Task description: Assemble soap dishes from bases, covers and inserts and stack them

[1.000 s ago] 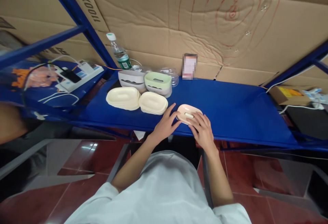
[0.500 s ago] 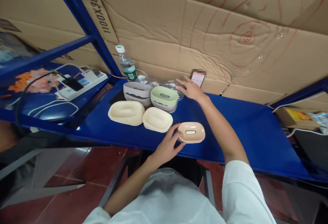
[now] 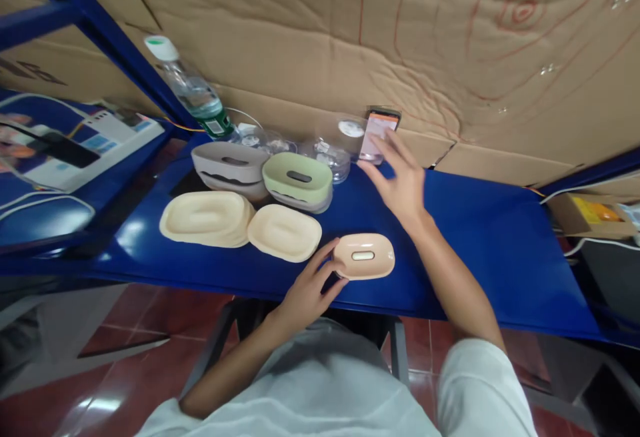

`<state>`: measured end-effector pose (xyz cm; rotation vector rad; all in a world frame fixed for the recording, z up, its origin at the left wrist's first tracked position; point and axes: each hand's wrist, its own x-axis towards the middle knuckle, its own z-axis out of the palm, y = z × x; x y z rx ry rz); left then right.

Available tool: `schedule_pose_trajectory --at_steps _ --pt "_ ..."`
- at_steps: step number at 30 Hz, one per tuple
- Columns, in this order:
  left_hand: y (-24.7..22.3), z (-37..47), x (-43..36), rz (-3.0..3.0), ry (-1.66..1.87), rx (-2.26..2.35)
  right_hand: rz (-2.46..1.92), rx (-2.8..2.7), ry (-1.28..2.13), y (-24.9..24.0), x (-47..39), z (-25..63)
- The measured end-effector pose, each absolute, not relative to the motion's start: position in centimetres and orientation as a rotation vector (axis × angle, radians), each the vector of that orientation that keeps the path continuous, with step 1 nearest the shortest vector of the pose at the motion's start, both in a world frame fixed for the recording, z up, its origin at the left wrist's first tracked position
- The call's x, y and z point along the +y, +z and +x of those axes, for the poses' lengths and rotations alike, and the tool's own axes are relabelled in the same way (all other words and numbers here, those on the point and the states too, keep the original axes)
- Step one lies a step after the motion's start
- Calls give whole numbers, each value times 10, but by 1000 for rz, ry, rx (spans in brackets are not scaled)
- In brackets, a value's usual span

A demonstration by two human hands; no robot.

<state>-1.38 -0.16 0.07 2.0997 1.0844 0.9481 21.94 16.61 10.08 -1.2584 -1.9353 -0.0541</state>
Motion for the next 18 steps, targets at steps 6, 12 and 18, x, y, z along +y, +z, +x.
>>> schedule_pose_trajectory --at_steps 6,12,18 --pt "-3 -10 3 1974 910 1091 -1283 -2006 119 42 41 303" --pt "-1 -10 5 1954 905 1121 -1101 -2361 332 13 23 303" --pt "0 -12 4 1963 874 1180 -1080 -2374 247 5 23 292"
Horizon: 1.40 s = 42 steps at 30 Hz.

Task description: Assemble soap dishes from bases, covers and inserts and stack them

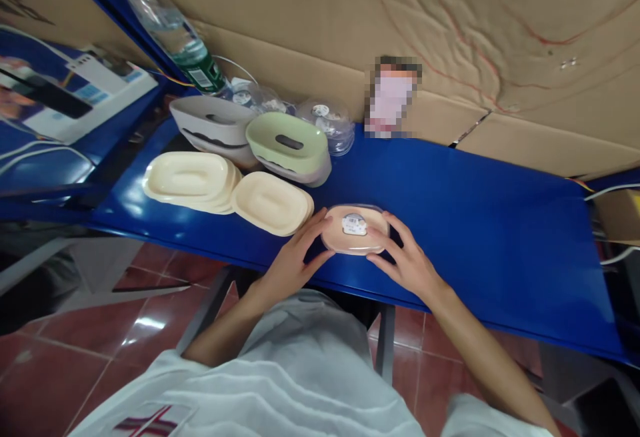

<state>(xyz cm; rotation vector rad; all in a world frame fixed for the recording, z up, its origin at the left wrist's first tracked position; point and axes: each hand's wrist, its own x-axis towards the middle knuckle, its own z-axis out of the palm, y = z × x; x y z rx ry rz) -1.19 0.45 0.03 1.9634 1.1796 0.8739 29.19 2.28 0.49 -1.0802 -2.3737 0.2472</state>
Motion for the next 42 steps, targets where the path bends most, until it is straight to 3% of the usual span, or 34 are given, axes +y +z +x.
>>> schedule_pose_trajectory --at_steps 6,13,19,23,26,28,31,33,38,42 --pt "4 -11 6 2026 798 1158 -1161 -2392 31 -1 13 296" --pt "9 -9 -2 2124 866 1125 -1192 -2404 21 5 15 290" --pt "24 -24 -1 2504 841 464 -1453 -2341 -141 27 40 310" --pt "18 -21 21 2616 563 36 -1591 -2370 -211 68 65 301" --pt "13 -11 30 2567 295 -12 -1487 -2397 -206 101 81 257" --pt "17 -6 32 2597 403 -40 -1296 -2497 -147 116 87 218" --pt "39 -17 32 2728 967 -135 -980 -2586 -97 125 91 172" --pt "62 -39 31 2836 1137 -83 -879 -2567 -110 124 93 157" --pt "94 -120 41 2782 683 847 -1015 -2459 -45 107 118 143" --pt "78 -152 51 2766 540 1141 -997 -2384 56 99 133 133"
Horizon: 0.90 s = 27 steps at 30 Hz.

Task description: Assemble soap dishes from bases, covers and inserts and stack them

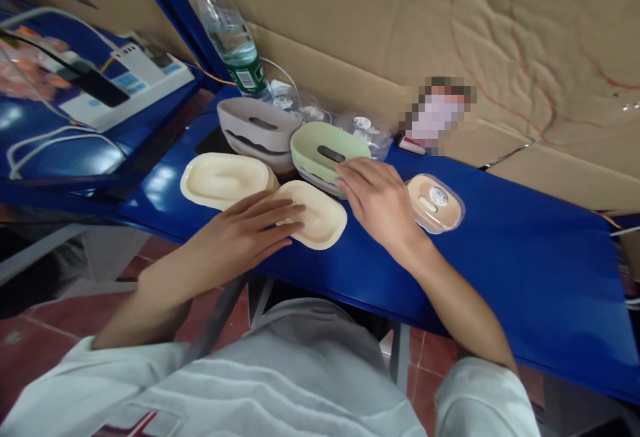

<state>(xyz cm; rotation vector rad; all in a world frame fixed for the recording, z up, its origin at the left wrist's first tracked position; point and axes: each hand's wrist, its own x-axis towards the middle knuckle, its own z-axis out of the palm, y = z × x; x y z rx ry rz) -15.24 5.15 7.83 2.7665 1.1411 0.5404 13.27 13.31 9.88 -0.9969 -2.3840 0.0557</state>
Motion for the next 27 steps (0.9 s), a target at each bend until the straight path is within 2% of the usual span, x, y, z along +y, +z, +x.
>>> schedule_pose_trajectory --at_steps 5,10,13,18,24,27 --pt "75 -145 42 2844 572 1151 -992 -2164 -22 109 119 151" --pt "88 -93 1 2870 677 972 -995 -2011 -117 106 69 197" --pt "71 -49 -19 2883 675 857 -1117 -1913 -127 89 22 223" --pt "24 -8 -22 2759 762 977 -1312 -1790 -75 44 -40 245" --pt "5 -20 -23 2408 1121 1214 -1312 -1863 68 10 -50 243" --pt "5 -31 -25 2415 1095 1278 -1250 -1962 133 9 -48 237"
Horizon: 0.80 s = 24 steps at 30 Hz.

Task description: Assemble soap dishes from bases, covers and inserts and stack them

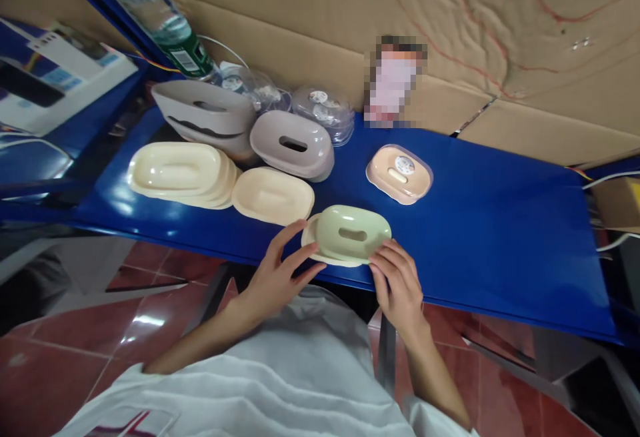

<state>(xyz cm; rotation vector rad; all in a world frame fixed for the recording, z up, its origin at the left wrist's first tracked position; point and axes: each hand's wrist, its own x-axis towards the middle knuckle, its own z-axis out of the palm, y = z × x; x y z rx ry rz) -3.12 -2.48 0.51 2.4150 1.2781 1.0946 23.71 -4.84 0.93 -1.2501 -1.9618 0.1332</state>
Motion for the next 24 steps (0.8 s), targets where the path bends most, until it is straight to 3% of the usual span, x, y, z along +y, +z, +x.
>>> schedule_pose_trajectory --at_steps 10,14,19,24 --pt "0 -45 -16 2572 957 1099 -1242 -2260 172 3 -54 224" --pt "2 -46 -9 2618 876 1066 -1144 -2331 163 28 -37 241" --pt "0 -42 -9 2633 863 1136 -1116 -2299 -24 84 62 238" --pt "-5 -42 -15 2606 912 1163 -1280 -2489 139 105 184 189"
